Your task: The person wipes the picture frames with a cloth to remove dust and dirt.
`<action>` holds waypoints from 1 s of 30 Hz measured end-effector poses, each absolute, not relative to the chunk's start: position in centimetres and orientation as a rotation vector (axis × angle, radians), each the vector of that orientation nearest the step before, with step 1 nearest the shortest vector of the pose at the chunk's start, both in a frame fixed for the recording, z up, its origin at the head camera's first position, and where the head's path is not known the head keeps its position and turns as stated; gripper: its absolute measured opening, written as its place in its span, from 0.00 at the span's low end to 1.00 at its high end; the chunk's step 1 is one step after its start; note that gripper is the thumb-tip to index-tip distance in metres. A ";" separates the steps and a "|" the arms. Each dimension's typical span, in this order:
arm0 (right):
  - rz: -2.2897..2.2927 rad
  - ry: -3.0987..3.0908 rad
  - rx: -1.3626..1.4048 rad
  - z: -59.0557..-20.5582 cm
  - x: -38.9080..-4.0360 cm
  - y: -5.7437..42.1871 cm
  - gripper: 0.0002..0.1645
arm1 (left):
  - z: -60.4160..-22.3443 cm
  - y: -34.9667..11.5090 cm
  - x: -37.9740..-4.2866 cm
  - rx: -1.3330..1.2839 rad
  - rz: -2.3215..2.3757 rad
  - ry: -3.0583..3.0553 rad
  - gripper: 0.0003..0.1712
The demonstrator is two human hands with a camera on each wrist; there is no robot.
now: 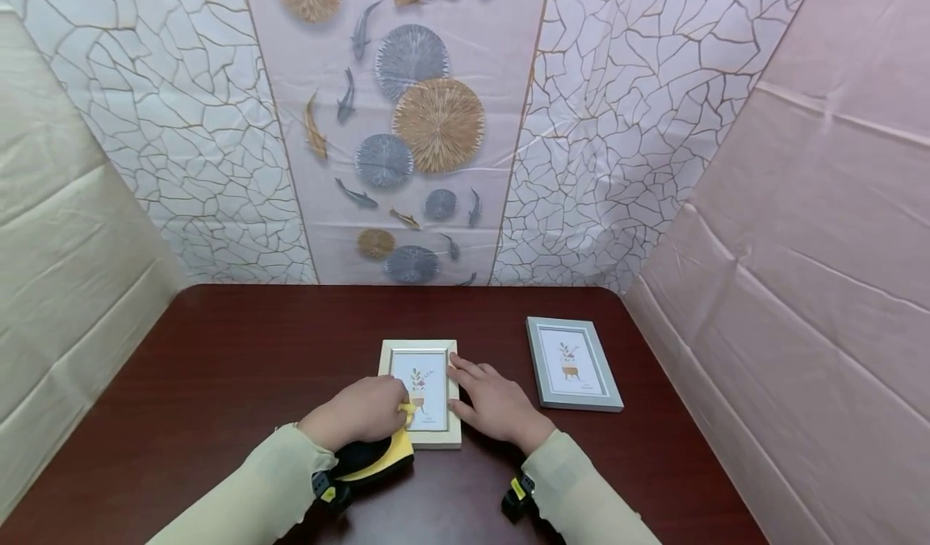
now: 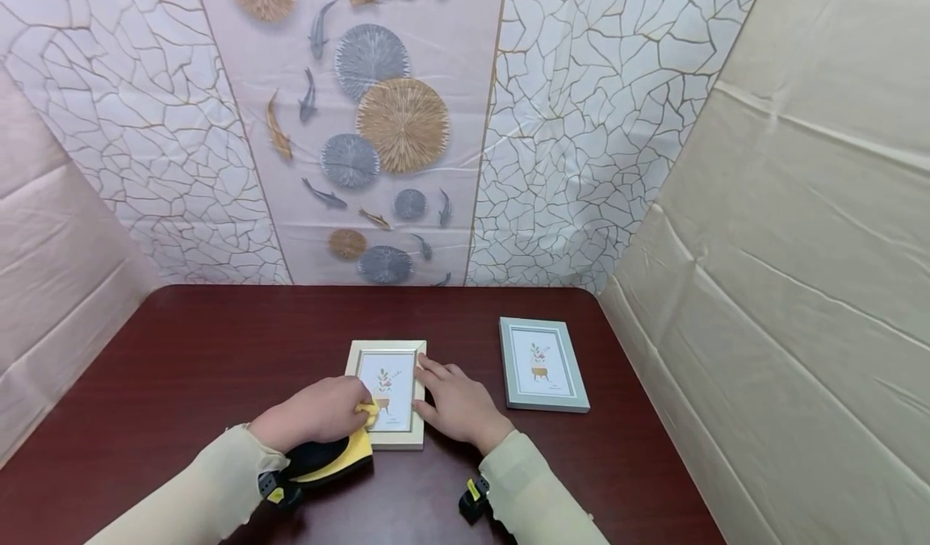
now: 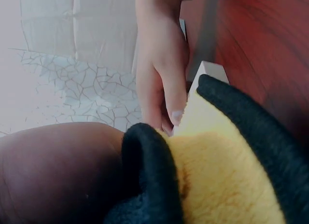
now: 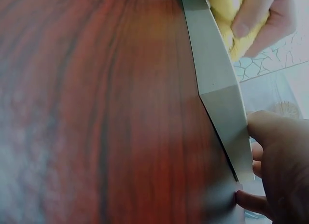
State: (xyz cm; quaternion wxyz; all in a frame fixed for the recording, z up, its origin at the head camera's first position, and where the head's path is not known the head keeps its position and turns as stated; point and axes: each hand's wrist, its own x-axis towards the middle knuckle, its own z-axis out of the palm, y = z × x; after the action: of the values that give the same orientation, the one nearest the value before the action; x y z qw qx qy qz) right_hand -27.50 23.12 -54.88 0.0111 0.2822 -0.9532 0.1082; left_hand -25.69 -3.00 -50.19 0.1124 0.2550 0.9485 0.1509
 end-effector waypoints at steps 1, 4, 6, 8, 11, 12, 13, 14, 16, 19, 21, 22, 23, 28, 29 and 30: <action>0.341 -2.972 0.878 -54.9 -27.5 23.1 0.38 | -50.2 -3.0 -25.5 0.763 0.437 2.781 0.25; 0.344 -2.969 0.874 -55.0 -27.5 23.2 0.38 | -50.0 -3.1 -25.0 0.807 0.424 2.767 0.25; 0.346 -2.969 0.875 -55.1 -27.6 23.3 0.38 | -50.0 -3.1 -24.6 0.835 0.420 2.759 0.26; 0.352 -2.969 0.881 -55.2 -27.5 23.3 0.38 | -49.9 -3.1 -24.4 0.852 0.430 2.748 0.26; 0.363 -2.971 0.890 -55.2 -27.5 23.4 0.38 | -49.8 -3.1 -24.1 0.861 0.443 2.742 0.26; 0.365 -2.971 0.891 -55.3 -27.5 23.5 0.38 | -49.8 -3.0 -24.0 0.865 0.450 2.740 0.26; 0.365 -2.972 0.892 -55.3 -27.5 23.5 0.38 | -49.7 -3.0 -24.0 0.872 0.457 2.738 0.26; 0.364 -2.973 0.892 -55.3 -27.5 23.5 0.38 | -49.6 -3.0 -24.0 0.879 0.462 2.738 0.26; 0.357 -2.969 0.897 -55.3 -27.5 23.6 0.38 | -49.6 -2.8 -24.0 0.895 0.477 2.735 0.26; 0.352 -2.960 0.908 -55.2 -27.5 23.7 0.38 | -49.8 -2.4 -24.1 0.927 0.501 2.726 0.26; 0.344 -2.954 0.915 -55.2 -27.6 23.6 0.38 | -50.0 -2.2 -24.2 0.934 0.502 2.727 0.25; 0.343 -2.953 0.917 -55.2 -27.6 23.6 0.38 | -50.1 -2.1 -24.3 0.934 0.499 2.730 0.25; 0.343 -2.952 0.920 -55.2 -27.6 23.5 0.38 | -50.1 -2.0 -24.3 0.933 0.497 2.734 0.25; 0.352 -2.949 0.932 -55.2 -27.6 23.4 0.38 | -50.2 -1.8 -24.1 0.886 0.495 2.752 0.24; 0.353 -2.947 0.932 -55.1 -27.6 23.3 0.38 | -50.3 -1.8 -24.0 0.875 0.505 2.753 0.24; 0.353 -2.946 0.930 -55.1 -27.6 23.3 0.38 | -50.3 -1.7 -23.9 0.869 0.505 2.759 0.24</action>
State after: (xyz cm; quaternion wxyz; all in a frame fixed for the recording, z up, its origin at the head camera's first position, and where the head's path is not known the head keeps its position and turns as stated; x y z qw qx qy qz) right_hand -27.61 23.33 -55.12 0.0160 0.2991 -0.9473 0.1134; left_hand -23.94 -1.73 -50.28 0.1023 0.2942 0.9347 0.1711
